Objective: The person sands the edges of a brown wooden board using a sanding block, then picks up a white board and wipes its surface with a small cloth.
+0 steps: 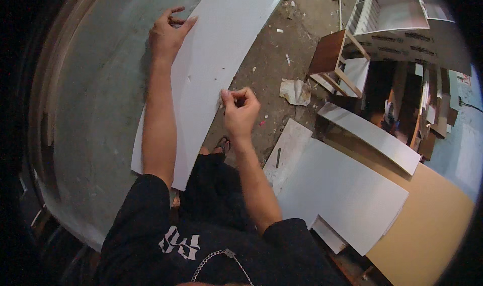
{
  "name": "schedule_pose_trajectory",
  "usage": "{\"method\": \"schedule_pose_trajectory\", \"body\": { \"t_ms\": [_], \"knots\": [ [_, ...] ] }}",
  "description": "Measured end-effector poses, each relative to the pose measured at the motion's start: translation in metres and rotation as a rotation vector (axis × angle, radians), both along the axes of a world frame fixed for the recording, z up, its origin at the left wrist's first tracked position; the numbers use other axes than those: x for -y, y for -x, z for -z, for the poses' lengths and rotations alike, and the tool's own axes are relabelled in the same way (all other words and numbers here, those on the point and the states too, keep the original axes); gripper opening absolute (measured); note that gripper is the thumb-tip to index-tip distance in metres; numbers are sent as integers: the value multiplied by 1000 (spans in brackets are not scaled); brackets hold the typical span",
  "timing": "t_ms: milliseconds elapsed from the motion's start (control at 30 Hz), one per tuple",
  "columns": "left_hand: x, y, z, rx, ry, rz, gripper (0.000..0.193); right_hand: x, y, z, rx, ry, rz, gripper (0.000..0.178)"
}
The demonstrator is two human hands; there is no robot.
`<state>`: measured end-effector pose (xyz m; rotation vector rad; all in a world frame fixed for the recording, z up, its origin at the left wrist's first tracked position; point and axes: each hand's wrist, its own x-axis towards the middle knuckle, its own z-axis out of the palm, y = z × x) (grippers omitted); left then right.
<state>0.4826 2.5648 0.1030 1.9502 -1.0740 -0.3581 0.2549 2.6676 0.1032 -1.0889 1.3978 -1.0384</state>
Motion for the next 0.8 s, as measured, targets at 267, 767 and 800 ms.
{"method": "schedule_pose_trajectory", "body": {
  "t_ms": [267, 767, 800],
  "knots": [
    [8, -3, -1, 9, 20, 14, 48, 115, -7, -32, -627, 782, -307, 7],
    [5, -5, 5, 110, 99, 26, 50, -35, 42, -27, -344, 457, -273, 16],
    [5, -5, 4, 91, 90, 24, 51, -21, 37, -27, -359, 502, -241, 13]
  ]
}}
